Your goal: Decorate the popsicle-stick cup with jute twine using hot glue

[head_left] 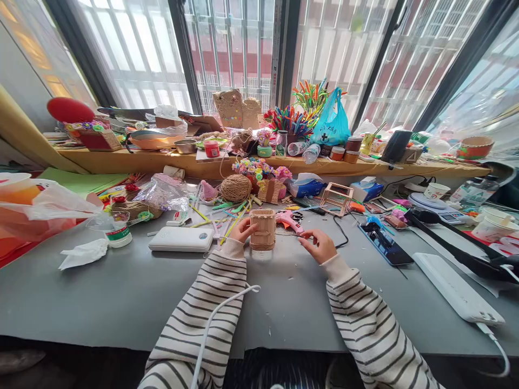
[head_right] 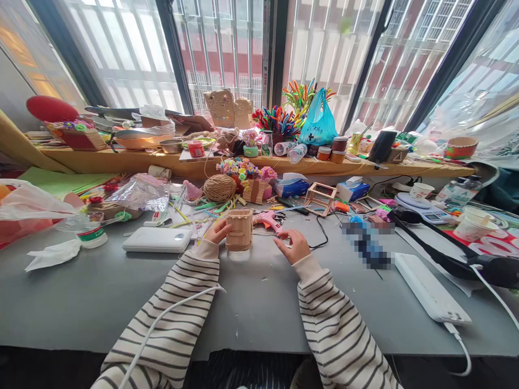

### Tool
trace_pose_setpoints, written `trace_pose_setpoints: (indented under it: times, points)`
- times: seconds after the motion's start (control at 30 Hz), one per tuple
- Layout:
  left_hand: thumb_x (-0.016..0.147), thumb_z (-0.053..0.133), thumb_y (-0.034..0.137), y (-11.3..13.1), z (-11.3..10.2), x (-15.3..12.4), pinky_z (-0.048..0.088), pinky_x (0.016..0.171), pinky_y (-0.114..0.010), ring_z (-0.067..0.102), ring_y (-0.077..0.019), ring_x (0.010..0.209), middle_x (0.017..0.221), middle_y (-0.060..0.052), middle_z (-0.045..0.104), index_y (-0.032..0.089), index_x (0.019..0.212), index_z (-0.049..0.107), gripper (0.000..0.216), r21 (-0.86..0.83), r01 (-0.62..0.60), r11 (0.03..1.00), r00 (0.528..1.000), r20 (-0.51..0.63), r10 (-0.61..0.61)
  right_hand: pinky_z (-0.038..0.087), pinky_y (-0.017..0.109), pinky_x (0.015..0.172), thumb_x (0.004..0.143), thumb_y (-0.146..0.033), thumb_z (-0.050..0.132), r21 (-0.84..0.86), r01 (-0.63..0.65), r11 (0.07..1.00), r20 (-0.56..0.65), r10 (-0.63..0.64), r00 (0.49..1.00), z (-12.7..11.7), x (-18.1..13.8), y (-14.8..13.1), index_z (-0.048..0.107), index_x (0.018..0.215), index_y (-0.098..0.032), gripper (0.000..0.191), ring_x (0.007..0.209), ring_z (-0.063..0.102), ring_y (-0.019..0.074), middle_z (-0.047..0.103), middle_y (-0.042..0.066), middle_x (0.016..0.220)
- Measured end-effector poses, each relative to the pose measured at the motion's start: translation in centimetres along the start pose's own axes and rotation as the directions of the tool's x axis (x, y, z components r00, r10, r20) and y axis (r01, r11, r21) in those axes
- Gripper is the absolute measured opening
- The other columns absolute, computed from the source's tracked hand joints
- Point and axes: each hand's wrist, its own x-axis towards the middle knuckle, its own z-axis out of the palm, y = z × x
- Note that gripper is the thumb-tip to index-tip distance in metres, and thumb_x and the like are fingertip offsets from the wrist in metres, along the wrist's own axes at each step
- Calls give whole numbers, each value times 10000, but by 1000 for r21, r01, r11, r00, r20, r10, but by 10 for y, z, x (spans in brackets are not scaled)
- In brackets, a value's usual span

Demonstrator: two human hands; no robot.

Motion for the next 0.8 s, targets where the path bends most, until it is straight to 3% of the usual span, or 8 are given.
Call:
trace_pose_setpoints:
  times: [0.17, 0.3, 0.37, 0.5, 0.67, 0.8]
  points:
    - [809, 526, 368, -3, 2, 0, 472, 804, -402, 571, -203, 941, 1065, -78, 581, 149, 1058, 546, 333, -70, -3, 998, 1000, -12, 3, 457, 302, 667, 670, -434, 638, 173, 45, 984, 33, -52, 998, 36, 19, -31, 574, 1028, -137, 470, 816, 572, 185, 624, 107, 1026]
    - [628, 621, 551, -4, 1, 1, 466, 799, -396, 576, -276, 961, 969, -86, 633, 191, 941, 616, 477, -122, -16, 992, 999, -41, 11, 439, 283, 607, 660, -431, 640, 265, 0, 964, 101, -27, 995, 52, 30, -39, 578, 1025, -144, 468, 821, 575, 187, 630, 98, 1014]
    - [607, 629, 559, -3, 1, 0, 467, 793, -393, 577, -276, 955, 960, -89, 635, 205, 919, 619, 472, -124, -11, 992, 999, -42, 6, 420, 264, 569, 664, -430, 630, 305, -34, 952, 145, -11, 989, 56, 32, -40, 584, 1016, -151, 452, 705, 562, 145, 641, 77, 965]
    - [712, 578, 481, -2, 2, -3, 467, 787, -387, 587, -214, 904, 983, -86, 626, 180, 966, 589, 394, -104, -2, 995, 1000, -31, -2, 362, 234, 507, 647, -419, 626, 378, -89, 922, 217, 6, 976, 58, 33, -39, 584, 1011, -153, 453, 542, 437, 73, 635, 59, 955]
    - [593, 636, 546, -1, 6, -4, 469, 770, -389, 591, -290, 940, 957, -102, 649, 200, 923, 622, 478, -101, -8, 995, 1000, -25, 5, 302, 217, 467, 579, -454, 650, 444, -125, 887, 249, 11, 969, 59, 33, -38, 582, 981, -163, 501, 510, 347, 57, 614, 40, 919]
    - [557, 637, 588, 1, 8, -5, 472, 765, -400, 606, -294, 916, 952, -109, 662, 204, 945, 629, 545, -96, -10, 995, 1000, 0, 10, 314, 221, 490, 532, -497, 668, 477, -149, 866, 236, 37, 971, 61, 32, -34, 589, 972, -168, 555, 535, 354, 67, 605, 34, 885]
